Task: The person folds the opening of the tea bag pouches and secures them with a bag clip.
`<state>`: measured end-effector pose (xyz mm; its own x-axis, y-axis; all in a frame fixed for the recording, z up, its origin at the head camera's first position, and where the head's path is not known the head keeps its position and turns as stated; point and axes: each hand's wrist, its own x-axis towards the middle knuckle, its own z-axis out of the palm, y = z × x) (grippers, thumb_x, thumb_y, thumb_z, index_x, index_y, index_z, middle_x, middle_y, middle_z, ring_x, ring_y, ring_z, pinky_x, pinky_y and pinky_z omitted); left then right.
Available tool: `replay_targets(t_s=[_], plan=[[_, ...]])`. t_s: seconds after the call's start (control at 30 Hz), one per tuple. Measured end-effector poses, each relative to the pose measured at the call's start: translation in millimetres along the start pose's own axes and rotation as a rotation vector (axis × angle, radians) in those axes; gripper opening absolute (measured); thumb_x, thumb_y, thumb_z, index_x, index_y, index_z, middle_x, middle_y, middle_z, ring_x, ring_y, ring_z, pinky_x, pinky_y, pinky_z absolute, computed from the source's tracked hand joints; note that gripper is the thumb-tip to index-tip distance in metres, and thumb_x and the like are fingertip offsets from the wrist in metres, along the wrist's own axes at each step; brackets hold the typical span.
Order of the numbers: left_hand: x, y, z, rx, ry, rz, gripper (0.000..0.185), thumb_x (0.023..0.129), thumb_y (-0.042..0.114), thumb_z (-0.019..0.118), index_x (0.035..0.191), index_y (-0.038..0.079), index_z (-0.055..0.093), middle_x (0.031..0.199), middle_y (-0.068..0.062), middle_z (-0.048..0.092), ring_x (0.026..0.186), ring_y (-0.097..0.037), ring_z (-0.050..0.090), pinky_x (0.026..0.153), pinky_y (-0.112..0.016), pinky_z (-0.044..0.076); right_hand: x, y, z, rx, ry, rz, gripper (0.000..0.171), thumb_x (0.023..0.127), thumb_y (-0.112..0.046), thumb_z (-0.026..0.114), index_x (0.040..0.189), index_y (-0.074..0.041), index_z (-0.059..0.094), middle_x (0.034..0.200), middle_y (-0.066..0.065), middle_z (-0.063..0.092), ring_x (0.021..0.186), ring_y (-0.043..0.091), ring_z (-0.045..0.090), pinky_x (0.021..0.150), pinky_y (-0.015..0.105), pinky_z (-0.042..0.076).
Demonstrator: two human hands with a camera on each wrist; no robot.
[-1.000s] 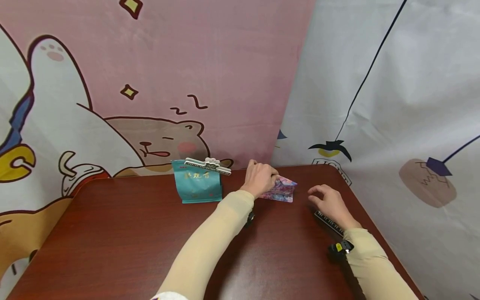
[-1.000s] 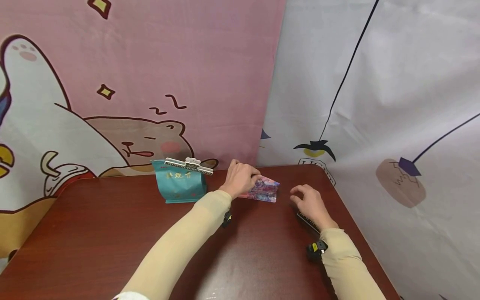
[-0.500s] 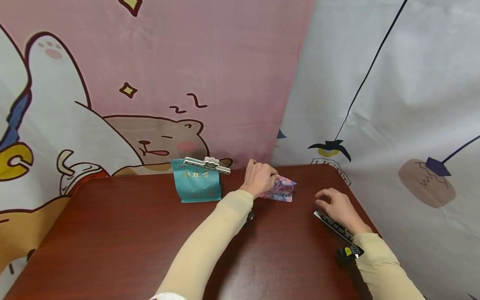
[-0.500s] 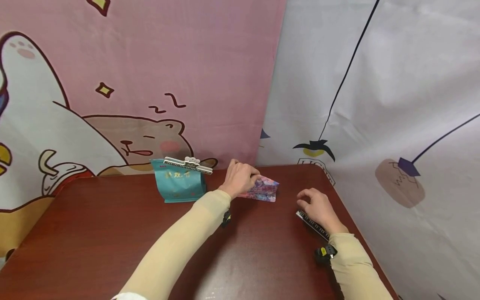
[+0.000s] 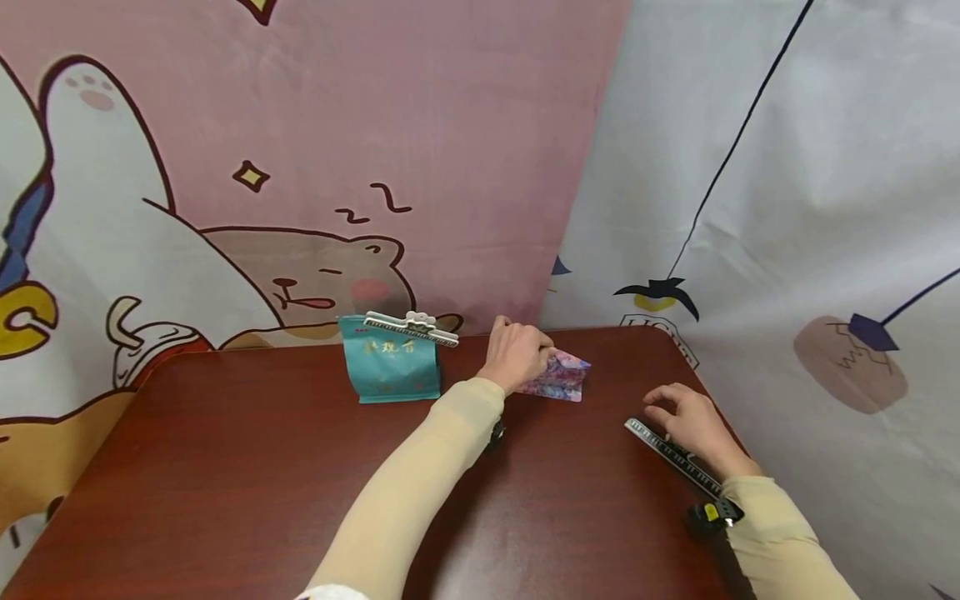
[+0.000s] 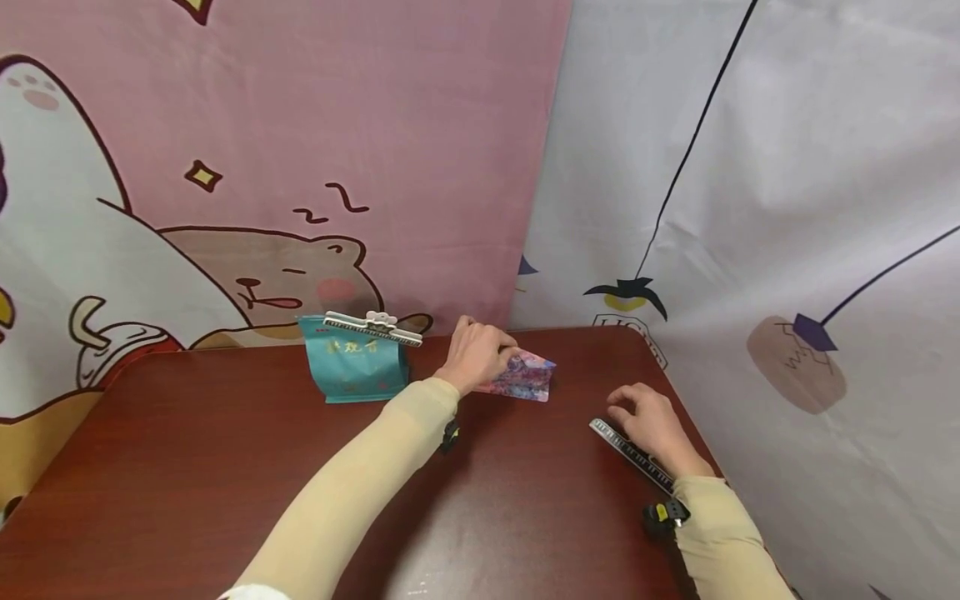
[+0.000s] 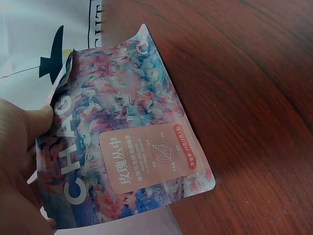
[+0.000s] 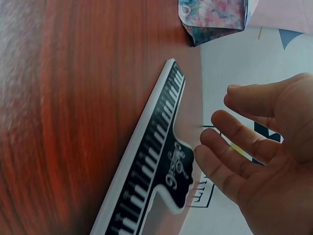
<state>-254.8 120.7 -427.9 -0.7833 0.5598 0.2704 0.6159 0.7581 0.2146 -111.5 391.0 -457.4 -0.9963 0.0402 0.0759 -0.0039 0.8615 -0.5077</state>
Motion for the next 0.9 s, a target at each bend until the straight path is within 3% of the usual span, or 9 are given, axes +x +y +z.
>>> replay_targets(t_s=[0.13,0.43,0.9], plan=[[-0.7,0.2,-1.6,-0.013,-0.004,-0.006,0.019,0.101,0.035,0.067,0.110,0.031,0.083,0.098,0.013,0.079,0.079,-0.009,0.071,0.093,-0.038,0.038,-3,5,0,0.002,0.003,0.011,0.012,0.096,-0.006,0.070,0.107,-0.001,0.073,0.112,0.022,0.066,0.073,0.022,0.063,0.067,0.040,0.051],[-0.8,1.6,-2.4,-0.017,0.000,-0.007,0.018,0.100,0.035,0.069,0.109,0.030,0.084,0.098,0.012,0.079,0.081,-0.011,0.072,0.091,-0.039,0.038,-8,16,-5,-0.037,0.032,-0.013,0.009,0.094,-0.006,0.073,0.102,-0.003,0.074,0.108,0.021,0.068,0.097,0.043,0.063,0.079,0.058,0.050],[-1.9,2.0,-2.6,-0.012,0.003,-0.001,0.019,0.101,0.037,0.067,0.110,0.031,0.083,0.097,0.012,0.079,0.083,-0.010,0.071,0.092,-0.038,0.038,-16,26,-10,-0.070,0.030,-0.008,0.011,0.091,-0.005,0.075,0.101,-0.003,0.074,0.105,0.020,0.069,0.093,0.041,0.064,0.075,0.054,0.049]])
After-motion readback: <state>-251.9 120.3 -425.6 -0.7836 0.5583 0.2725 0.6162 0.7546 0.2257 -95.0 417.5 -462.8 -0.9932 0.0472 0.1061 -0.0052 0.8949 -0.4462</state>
